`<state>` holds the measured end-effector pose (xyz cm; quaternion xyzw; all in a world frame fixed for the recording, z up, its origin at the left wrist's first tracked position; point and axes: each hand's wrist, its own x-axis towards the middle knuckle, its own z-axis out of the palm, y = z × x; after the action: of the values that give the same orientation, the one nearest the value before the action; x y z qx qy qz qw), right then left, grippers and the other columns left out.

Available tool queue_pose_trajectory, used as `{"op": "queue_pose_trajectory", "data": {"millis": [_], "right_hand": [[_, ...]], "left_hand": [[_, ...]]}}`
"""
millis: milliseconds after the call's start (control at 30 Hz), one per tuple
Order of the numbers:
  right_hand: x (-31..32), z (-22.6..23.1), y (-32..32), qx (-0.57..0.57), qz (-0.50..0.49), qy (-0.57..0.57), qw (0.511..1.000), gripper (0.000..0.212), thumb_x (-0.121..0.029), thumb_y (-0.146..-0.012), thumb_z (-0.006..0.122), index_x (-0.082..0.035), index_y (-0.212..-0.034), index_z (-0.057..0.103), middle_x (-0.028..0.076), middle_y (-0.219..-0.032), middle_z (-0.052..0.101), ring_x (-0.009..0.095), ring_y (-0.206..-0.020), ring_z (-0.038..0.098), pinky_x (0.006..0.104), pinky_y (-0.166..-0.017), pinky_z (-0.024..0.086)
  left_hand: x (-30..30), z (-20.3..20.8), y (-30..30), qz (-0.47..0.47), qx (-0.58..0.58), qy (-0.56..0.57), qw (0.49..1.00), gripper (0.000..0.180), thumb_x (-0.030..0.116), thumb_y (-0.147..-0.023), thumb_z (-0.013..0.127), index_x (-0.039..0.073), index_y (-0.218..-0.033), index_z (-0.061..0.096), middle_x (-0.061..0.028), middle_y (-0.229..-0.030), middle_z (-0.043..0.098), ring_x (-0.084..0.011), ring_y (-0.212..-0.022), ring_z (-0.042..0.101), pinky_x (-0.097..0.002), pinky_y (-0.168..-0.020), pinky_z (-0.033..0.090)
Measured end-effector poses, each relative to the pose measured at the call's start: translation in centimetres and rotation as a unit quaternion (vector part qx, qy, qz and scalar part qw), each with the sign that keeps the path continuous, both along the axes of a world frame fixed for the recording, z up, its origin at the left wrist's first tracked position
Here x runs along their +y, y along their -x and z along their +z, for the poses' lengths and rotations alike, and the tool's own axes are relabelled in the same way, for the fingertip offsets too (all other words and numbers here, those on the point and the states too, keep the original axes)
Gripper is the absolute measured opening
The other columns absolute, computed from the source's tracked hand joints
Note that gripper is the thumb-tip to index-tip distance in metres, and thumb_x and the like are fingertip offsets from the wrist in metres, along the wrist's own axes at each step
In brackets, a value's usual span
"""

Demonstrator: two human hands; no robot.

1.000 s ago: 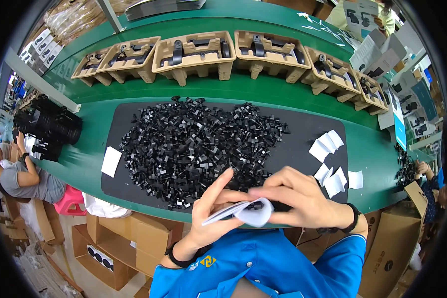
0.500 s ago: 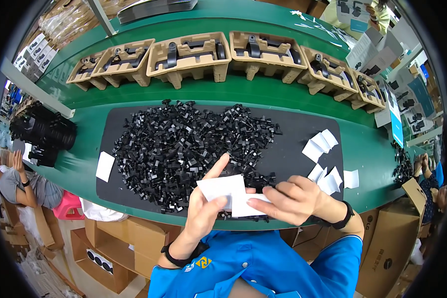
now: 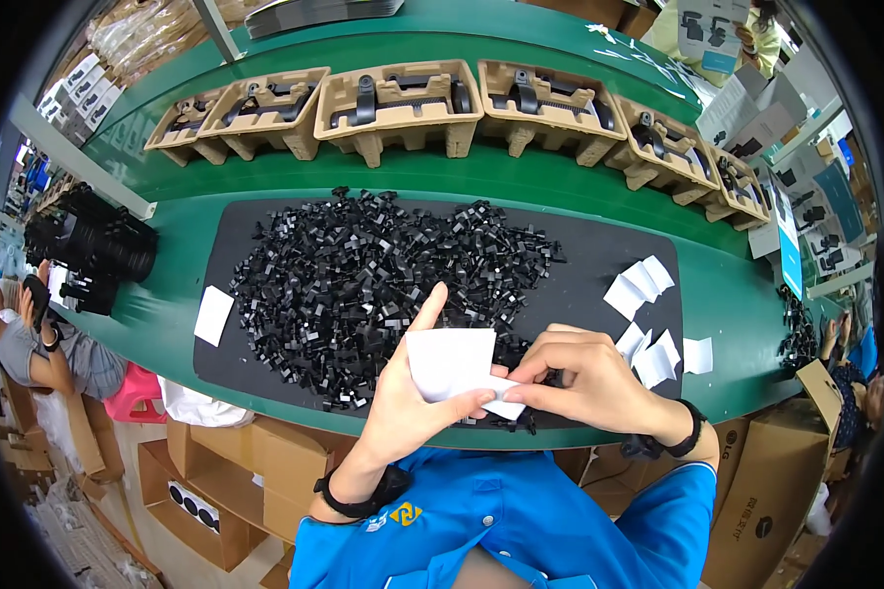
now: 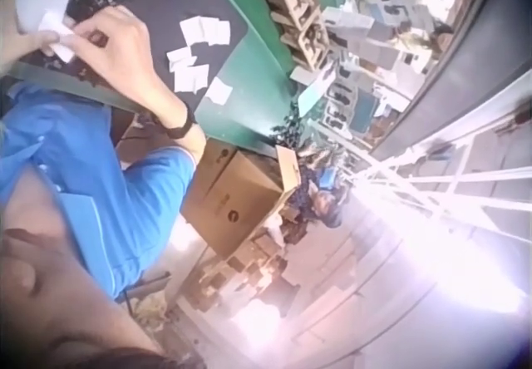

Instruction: The person picks up a small black component and a white paper, folds the paper around the component, and places the wrapped item into a cardboard tray. After repeating this process, the person gathers a stack of white papers, secures them with a rubber band, and places the bundle into a white bag.

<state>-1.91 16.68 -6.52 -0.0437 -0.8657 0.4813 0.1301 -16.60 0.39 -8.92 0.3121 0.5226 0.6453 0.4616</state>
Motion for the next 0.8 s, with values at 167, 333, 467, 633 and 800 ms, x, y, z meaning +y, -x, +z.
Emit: {"op": "queue_pose_trajectory", "data": {"millis": [167, 333, 467, 633, 800], "right_hand": [[-0.4, -1.1, 0.2, 0.074, -0.008, -0.050, 0.996, 0.012, -0.012, -0.075, 0.075, -0.003, -0.079, 0.069, 0.006, -0.072, 0.063, 0.021, -0.066, 0.057, 0.0323, -0.057, 0.045], [0.7, -1.7, 0.1, 0.134, 0.042, -0.098, 0.985, 0.012, -0.009, -0.074, 0.077, -0.002, -0.080, 0.070, 0.006, -0.079, 0.067, 0.019, -0.066, 0.058, 0.0299, -0.056, 0.046], [1.8, -2.0, 0.3, 0.134, 0.057, -0.052, 0.988, 0.012, -0.009, -0.072, 0.077, -0.002, -0.078, 0.070, 0.006, -0.075, 0.067, 0.017, -0.061, 0.056, 0.0288, -0.052, 0.043], [2.7, -2.0, 1.1, 0.087, 0.068, -0.012, 0.994, 0.010, -0.009, -0.073, 0.078, -0.002, -0.077, 0.070, 0.006, -0.073, 0.066, 0.016, -0.060, 0.054, 0.0277, -0.050, 0.041], [2.0, -0.2, 2.6, -0.010, 0.101, -0.090, 0.991, 0.023, -0.019, -0.076, 0.078, -0.004, -0.068, 0.063, 0.005, -0.065, 0.059, 0.018, -0.060, 0.055, 0.0299, -0.052, 0.043]], "left_hand": [[0.1, -0.7, -0.8, 0.047, 0.056, -0.033, 0.997, 0.098, -0.003, -0.075, 0.073, 0.003, -0.149, 0.009, -0.0106, -0.104, 0.062, -0.0170, -0.096, 0.064, -0.0277, -0.074, 0.055], [0.7, -1.3, -2.2, 0.100, 0.061, -0.037, 0.992, 0.070, 0.003, -0.076, 0.076, 0.001, -0.138, 0.043, -0.0126, -0.103, 0.069, -0.0116, -0.088, 0.066, -0.0241, -0.080, 0.052], [0.6, -1.1, -2.0, 0.067, 0.174, -0.047, 0.981, 0.032, 0.007, -0.086, 0.067, 0.000, -0.117, 0.063, -0.0114, -0.093, 0.072, -0.0087, -0.085, 0.065, -0.0219, -0.078, 0.051], [0.9, -2.3, -1.7, 0.079, 0.139, -0.007, 0.987, 0.030, 0.011, -0.092, 0.058, 0.000, -0.120, 0.061, -0.0139, -0.096, 0.071, -0.0093, -0.083, 0.066, -0.0235, -0.072, 0.052], [0.8, -1.3, -0.9, 0.075, 0.307, 0.029, 0.948, 0.032, 0.012, -0.093, 0.056, 0.002, -0.122, 0.059, -0.0190, -0.086, 0.069, -0.0089, -0.072, 0.065, -0.0257, -0.063, 0.050]]}}
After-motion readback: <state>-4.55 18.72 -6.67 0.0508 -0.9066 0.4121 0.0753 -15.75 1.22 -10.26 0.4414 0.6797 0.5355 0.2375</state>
